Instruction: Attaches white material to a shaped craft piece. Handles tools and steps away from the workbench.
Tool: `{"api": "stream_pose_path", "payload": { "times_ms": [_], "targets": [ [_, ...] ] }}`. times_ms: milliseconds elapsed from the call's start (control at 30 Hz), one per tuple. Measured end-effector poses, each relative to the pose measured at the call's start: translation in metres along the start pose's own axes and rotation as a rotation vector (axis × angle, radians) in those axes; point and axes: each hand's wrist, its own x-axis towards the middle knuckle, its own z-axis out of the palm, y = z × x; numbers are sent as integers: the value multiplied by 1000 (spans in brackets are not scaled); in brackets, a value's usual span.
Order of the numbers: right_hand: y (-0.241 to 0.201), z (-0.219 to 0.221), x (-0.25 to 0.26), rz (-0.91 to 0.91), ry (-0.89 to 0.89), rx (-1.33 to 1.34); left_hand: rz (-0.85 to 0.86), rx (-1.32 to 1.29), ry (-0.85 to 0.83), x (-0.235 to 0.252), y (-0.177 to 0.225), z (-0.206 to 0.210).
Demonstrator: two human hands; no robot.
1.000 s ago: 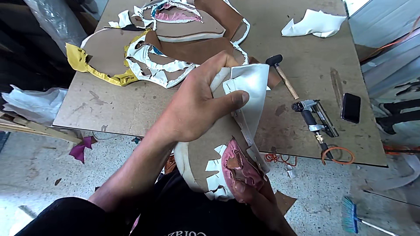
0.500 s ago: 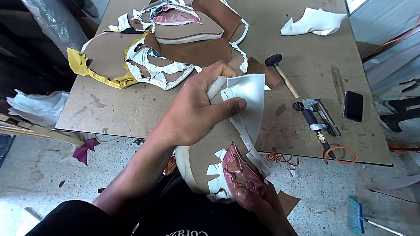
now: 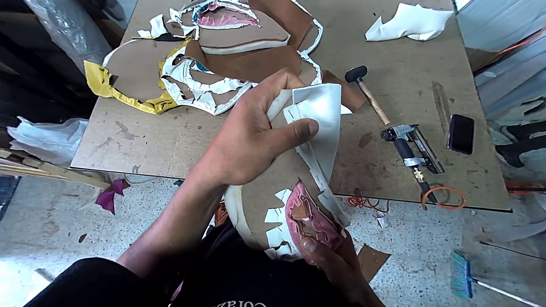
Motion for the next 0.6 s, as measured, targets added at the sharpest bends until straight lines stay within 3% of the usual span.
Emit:
{"api": "stream_pose_path", "payload": {
  "times_ms": [333,600],
  "targets": [
    [7,12,6,1,134,60,6,18,-5,4,-10,-2],
    [5,4,1,148,199,23,-114,-107,-41,5,-23,3]
  ]
}}
